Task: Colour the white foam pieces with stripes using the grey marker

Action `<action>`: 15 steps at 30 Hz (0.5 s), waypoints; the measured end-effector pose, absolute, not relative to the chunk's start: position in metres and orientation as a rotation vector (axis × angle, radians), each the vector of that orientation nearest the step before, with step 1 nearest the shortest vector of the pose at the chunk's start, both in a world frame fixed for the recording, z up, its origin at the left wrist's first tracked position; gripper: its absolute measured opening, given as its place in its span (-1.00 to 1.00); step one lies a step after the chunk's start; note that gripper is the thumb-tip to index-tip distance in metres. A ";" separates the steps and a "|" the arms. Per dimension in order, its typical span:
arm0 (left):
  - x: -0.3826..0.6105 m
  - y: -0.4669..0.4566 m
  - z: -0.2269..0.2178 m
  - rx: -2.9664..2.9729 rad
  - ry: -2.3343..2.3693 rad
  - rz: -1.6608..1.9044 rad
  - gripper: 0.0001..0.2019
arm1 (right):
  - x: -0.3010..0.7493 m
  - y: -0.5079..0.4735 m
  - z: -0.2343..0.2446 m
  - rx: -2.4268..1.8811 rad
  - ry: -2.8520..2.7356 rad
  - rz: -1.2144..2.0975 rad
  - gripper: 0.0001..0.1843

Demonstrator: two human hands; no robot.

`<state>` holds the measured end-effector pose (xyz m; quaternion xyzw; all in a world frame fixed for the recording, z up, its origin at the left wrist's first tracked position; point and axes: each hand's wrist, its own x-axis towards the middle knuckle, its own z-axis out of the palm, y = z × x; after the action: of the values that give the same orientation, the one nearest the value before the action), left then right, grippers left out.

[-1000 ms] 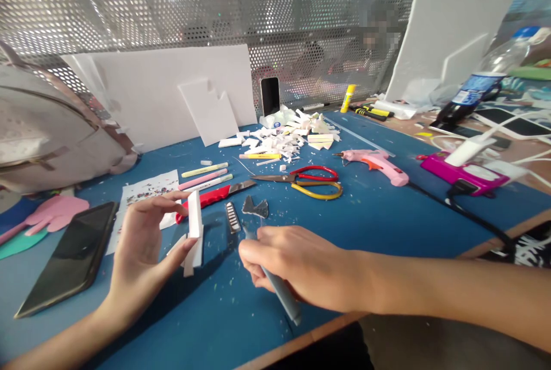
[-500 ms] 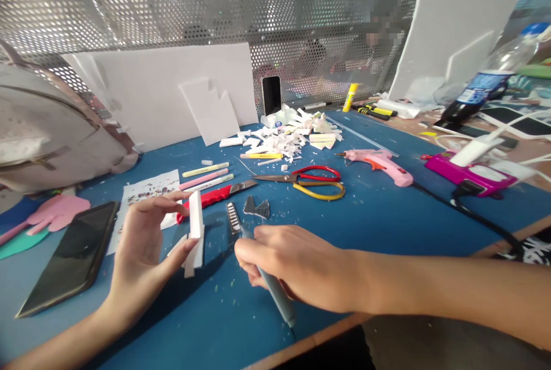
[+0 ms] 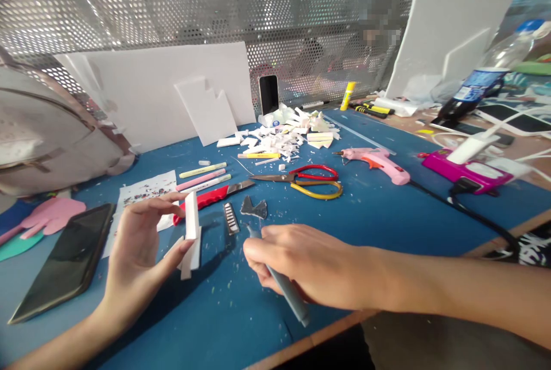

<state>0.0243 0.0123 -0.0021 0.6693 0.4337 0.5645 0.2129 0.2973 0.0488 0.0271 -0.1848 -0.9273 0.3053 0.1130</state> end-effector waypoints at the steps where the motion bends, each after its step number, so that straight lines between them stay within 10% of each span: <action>1: 0.024 0.012 -0.003 1.856 1.207 1.566 -0.59 | 0.299 0.048 0.027 -0.547 -2.723 0.891 -0.64; 15: 0.024 0.013 -0.003 1.839 1.231 1.553 -0.58 | 0.302 0.042 0.040 -0.552 -2.796 1.016 -0.63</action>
<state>0.0242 0.0133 -0.0033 0.6640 0.4444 0.5606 0.2175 0.3017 0.0418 0.0402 -0.1821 -0.9226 0.3352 0.0579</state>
